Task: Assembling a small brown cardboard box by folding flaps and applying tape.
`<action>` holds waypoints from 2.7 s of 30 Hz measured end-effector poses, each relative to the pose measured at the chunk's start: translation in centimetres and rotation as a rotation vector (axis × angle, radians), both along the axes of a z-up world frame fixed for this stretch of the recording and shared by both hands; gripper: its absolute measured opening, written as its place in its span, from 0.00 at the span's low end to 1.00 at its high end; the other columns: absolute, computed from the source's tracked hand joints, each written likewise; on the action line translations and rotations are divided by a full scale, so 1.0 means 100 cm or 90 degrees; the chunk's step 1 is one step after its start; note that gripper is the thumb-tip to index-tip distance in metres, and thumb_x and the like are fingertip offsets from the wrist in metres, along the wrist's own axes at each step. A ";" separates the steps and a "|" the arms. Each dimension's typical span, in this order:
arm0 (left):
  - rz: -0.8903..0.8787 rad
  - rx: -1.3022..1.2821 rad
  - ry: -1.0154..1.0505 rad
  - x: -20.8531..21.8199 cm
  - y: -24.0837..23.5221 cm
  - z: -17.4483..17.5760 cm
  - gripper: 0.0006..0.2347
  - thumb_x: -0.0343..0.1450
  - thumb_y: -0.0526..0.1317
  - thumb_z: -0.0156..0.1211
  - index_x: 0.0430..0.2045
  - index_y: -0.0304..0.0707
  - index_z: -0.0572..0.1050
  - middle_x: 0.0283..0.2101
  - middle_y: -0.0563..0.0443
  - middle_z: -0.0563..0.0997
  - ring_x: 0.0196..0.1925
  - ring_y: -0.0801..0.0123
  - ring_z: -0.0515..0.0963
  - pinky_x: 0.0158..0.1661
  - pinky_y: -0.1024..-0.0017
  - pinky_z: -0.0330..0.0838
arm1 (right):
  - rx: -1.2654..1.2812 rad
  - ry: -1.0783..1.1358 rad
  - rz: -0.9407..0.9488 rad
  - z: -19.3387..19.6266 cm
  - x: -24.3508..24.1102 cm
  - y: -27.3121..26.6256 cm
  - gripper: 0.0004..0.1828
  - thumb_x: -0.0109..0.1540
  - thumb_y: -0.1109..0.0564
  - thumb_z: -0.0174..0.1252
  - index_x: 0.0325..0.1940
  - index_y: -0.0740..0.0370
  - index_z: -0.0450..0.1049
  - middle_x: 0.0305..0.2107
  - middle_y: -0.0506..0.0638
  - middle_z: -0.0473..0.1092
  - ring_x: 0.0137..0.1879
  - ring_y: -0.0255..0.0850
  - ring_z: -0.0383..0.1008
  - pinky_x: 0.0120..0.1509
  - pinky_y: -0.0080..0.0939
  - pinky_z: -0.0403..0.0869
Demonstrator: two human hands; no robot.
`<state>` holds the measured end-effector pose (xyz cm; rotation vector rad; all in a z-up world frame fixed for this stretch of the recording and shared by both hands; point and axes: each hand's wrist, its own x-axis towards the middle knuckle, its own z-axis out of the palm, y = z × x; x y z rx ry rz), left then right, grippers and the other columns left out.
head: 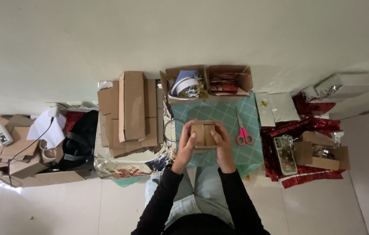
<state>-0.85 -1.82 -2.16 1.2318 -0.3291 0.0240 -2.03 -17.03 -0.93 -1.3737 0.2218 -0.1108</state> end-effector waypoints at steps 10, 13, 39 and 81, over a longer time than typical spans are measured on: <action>-0.021 0.040 -0.002 -0.002 0.005 0.016 0.20 0.80 0.41 0.39 0.67 0.34 0.54 0.70 0.31 0.59 0.74 0.48 0.55 0.69 0.49 0.45 | -0.018 -0.042 -0.009 0.025 -0.005 0.014 0.27 0.69 0.47 0.57 0.71 0.58 0.68 0.60 0.58 0.69 0.65 0.46 0.67 0.67 0.55 0.67; -0.003 0.065 -0.078 -0.010 0.003 0.040 0.23 0.80 0.46 0.31 0.71 0.37 0.49 0.71 0.32 0.58 0.75 0.43 0.50 0.70 0.46 0.40 | -0.058 -0.074 -0.029 0.023 -0.011 0.013 0.29 0.69 0.49 0.57 0.74 0.55 0.64 0.56 0.53 0.69 0.64 0.42 0.66 0.70 0.52 0.65; 0.086 0.249 -0.295 0.002 -0.025 0.014 0.40 0.69 0.43 0.66 0.73 0.34 0.45 0.74 0.27 0.47 0.76 0.33 0.47 0.70 0.41 0.40 | -0.151 -0.365 0.061 -0.007 -0.013 -0.001 0.30 0.72 0.41 0.47 0.70 0.64 0.57 0.77 0.66 0.38 0.77 0.60 0.54 0.72 0.55 0.66; 0.140 0.151 -0.265 0.042 -0.033 -0.005 0.31 0.67 0.68 0.54 0.52 0.41 0.70 0.55 0.33 0.69 0.60 0.32 0.69 0.56 0.44 0.63 | 0.118 -0.143 0.017 0.018 0.036 -0.008 0.34 0.65 0.50 0.57 0.74 0.54 0.57 0.58 0.60 0.71 0.57 0.47 0.76 0.58 0.48 0.75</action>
